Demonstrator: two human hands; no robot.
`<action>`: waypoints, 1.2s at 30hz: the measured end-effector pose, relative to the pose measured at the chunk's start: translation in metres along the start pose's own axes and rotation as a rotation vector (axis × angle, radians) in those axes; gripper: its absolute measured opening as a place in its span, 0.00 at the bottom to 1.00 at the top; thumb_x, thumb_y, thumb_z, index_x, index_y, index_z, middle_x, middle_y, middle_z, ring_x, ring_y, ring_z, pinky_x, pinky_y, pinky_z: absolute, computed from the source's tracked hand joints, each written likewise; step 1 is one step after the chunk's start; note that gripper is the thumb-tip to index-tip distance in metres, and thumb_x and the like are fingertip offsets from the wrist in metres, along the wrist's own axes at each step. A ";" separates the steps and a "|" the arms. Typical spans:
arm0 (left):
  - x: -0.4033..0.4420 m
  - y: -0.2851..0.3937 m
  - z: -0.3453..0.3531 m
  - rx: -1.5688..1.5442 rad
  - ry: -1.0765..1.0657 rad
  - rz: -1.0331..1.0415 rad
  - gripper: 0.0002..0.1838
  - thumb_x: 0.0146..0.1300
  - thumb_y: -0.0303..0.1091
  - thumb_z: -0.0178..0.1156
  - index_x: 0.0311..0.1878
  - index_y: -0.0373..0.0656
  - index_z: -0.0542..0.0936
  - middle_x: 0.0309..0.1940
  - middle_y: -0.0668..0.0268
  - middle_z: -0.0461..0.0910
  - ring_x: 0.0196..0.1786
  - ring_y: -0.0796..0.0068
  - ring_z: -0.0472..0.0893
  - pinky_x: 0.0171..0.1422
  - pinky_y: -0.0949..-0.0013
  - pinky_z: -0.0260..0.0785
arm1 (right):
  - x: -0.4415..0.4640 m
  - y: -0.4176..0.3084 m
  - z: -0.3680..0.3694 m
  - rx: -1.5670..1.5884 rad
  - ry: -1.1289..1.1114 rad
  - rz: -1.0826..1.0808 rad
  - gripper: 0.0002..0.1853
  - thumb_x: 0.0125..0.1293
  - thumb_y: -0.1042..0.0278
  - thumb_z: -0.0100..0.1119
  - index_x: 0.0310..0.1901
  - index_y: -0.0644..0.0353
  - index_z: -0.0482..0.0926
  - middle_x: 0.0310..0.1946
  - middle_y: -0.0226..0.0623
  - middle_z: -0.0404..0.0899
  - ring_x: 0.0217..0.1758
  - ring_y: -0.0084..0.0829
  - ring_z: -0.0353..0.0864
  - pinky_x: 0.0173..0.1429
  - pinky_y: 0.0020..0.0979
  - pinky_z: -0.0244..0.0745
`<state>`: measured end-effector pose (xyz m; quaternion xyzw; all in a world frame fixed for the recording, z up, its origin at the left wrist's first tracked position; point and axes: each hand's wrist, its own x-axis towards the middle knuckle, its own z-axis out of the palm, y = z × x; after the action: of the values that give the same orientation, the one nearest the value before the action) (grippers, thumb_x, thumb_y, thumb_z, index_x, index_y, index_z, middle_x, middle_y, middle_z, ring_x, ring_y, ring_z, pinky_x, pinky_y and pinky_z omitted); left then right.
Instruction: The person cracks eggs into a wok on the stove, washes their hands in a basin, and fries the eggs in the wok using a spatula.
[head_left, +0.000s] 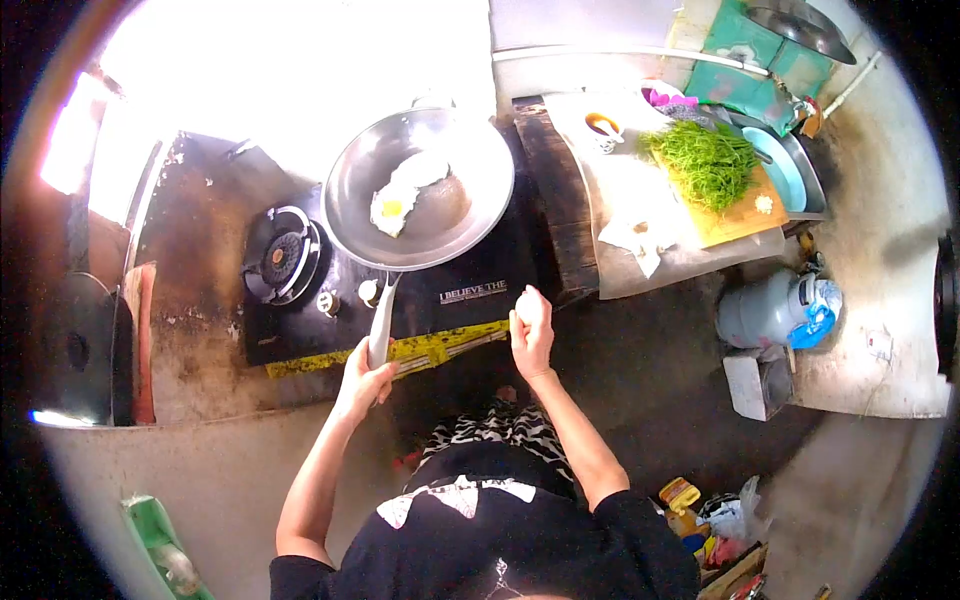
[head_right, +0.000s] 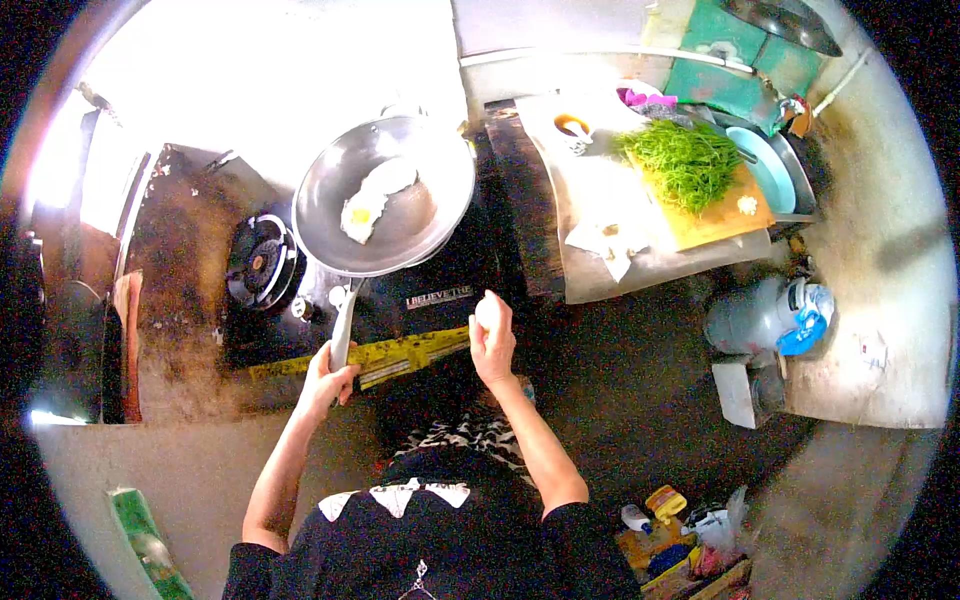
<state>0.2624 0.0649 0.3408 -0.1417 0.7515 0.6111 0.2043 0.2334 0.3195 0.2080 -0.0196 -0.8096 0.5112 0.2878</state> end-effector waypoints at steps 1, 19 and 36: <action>0.002 0.002 -0.001 0.012 -0.021 0.011 0.16 0.56 0.27 0.58 0.47 0.39 0.66 0.18 0.70 0.67 0.11 0.82 0.65 0.14 0.75 0.55 | -0.004 0.009 0.009 0.274 0.028 0.237 0.21 0.63 0.70 0.54 0.58 0.59 0.65 0.50 0.42 0.71 0.33 0.30 0.78 0.32 0.25 0.75; 0.070 0.146 0.025 -0.037 -0.408 0.399 0.19 0.58 0.37 0.61 0.50 0.37 0.76 0.35 0.67 0.79 0.30 0.84 0.74 0.33 0.80 0.64 | 0.150 -0.137 0.002 1.269 -1.042 0.888 0.25 0.69 0.46 0.35 0.49 0.61 0.71 0.23 0.35 0.73 0.11 0.17 0.60 0.11 0.15 0.51; 0.153 0.200 0.024 0.042 -0.206 0.180 0.20 0.56 0.32 0.56 0.50 0.28 0.73 0.35 0.59 0.77 0.30 0.77 0.77 0.32 0.77 0.75 | 0.251 -0.121 0.035 0.376 -0.884 0.116 0.15 0.56 0.62 0.55 0.40 0.65 0.78 0.26 0.38 0.80 0.21 0.24 0.80 0.22 0.23 0.76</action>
<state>0.0389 0.1370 0.4352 -0.0058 0.7487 0.6226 0.2276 0.0385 0.3153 0.4106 0.2066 -0.7456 0.6232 -0.1144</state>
